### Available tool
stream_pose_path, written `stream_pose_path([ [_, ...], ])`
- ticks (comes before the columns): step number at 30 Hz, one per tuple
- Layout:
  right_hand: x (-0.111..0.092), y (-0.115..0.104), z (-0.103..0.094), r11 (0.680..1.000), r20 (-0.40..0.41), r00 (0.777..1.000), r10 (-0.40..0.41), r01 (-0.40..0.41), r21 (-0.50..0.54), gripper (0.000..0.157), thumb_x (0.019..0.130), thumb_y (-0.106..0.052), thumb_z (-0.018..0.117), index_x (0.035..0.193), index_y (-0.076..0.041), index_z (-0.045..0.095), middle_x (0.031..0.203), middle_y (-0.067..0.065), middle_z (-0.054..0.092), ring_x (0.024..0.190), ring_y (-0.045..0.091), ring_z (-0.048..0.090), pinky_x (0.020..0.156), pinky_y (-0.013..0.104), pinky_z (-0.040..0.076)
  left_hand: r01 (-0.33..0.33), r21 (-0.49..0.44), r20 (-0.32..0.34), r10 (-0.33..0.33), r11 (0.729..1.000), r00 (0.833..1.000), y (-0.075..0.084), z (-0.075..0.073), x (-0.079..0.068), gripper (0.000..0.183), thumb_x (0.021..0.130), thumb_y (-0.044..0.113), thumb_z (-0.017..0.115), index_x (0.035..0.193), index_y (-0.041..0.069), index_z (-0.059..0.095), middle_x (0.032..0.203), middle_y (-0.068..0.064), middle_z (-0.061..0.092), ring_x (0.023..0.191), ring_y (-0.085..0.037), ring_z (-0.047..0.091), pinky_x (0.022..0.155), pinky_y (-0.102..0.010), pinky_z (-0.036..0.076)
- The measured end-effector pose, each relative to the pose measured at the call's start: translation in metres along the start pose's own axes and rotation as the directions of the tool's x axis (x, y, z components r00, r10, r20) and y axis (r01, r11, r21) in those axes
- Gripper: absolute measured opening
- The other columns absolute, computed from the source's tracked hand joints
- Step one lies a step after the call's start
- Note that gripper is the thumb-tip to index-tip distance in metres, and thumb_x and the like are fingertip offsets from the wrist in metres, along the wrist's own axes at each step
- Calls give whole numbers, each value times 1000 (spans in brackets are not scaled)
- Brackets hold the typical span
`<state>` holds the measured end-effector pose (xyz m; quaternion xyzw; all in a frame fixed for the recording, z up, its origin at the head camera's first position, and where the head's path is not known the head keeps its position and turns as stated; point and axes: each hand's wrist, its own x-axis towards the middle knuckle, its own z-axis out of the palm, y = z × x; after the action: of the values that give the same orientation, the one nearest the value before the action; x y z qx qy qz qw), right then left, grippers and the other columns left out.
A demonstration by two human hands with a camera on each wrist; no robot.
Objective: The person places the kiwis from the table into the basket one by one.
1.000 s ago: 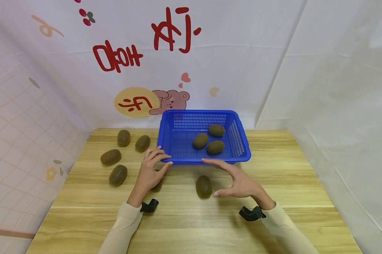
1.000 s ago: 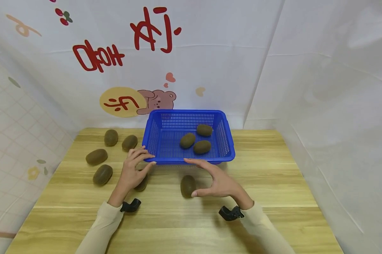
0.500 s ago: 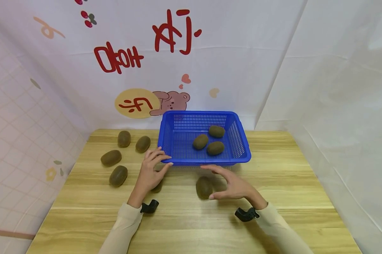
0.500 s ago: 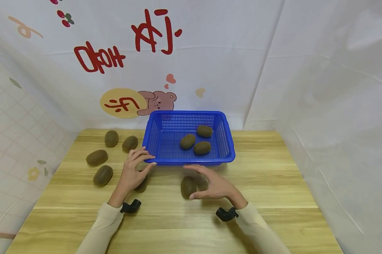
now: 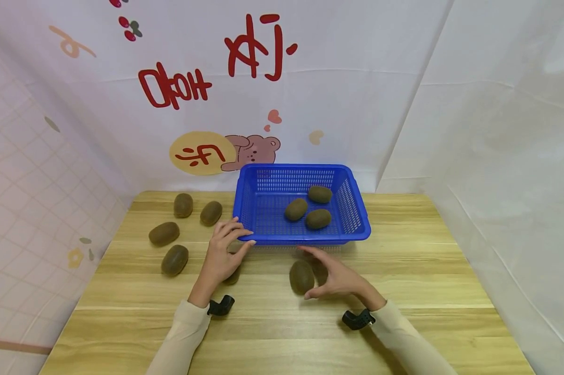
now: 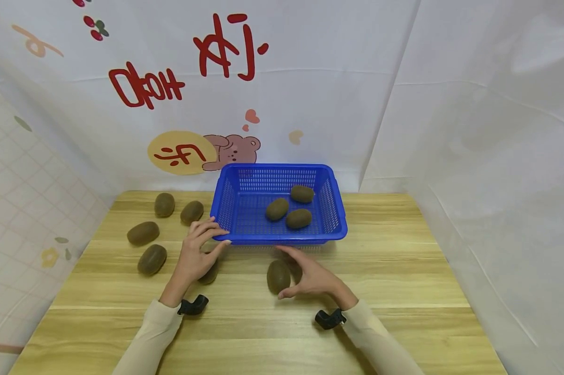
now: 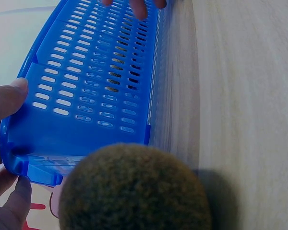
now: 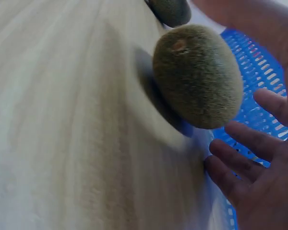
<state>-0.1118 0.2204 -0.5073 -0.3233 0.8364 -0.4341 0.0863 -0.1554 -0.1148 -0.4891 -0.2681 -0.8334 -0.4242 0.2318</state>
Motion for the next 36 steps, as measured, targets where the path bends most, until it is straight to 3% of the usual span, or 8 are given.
stream_pose_path([
  [3,1,2,3,1000,-5,1000,0,0,-12,102,73,-40,94,154,-6,42,154,11,51,142,33,49,122,36,37,3,-1,1,-3,1000,1000,-1,0,0,18,85,13,84,102,14,79,108,-8,70,133,-41,51,115,-57,40],
  [7,1,2,5,998,-21,1000,16,-17,-53,83,76,-36,92,146,-15,54,143,-1,60,134,23,56,116,39,43,5,0,2,-5,1000,1000,-1,0,0,18,85,12,84,102,14,79,108,-8,70,133,-41,51,115,-57,40],
  [10,2,2,5,998,-26,999,25,-26,-63,77,76,-34,92,143,-20,58,138,-6,62,130,18,58,114,38,46,5,-1,3,-5,1000,1000,0,0,1,18,85,13,84,103,14,79,109,-8,70,134,-41,51,116,-57,40],
  [21,4,-4,7,999,-27,998,-53,53,3,75,78,-34,92,142,-20,57,138,-1,63,125,18,62,106,39,54,-15,12,-8,15,1000,1000,-1,1,0,20,84,10,85,103,14,78,108,-8,70,133,-39,51,113,-58,42],
  [28,8,-19,4,996,-9,997,-73,73,57,75,78,-31,92,144,-20,56,140,-3,61,130,16,58,106,36,55,-6,0,-2,6,1000,1000,-1,1,0,19,85,13,84,103,14,78,109,-8,70,133,-41,51,114,-58,41],
  [36,14,-41,-5,988,3,989,-148,147,42,76,81,-33,90,144,-12,54,142,2,59,130,19,58,104,34,56,19,2,18,-19,1000,1000,-1,0,-1,18,87,16,84,104,15,78,112,-7,70,137,-39,49,117,-57,39],
])
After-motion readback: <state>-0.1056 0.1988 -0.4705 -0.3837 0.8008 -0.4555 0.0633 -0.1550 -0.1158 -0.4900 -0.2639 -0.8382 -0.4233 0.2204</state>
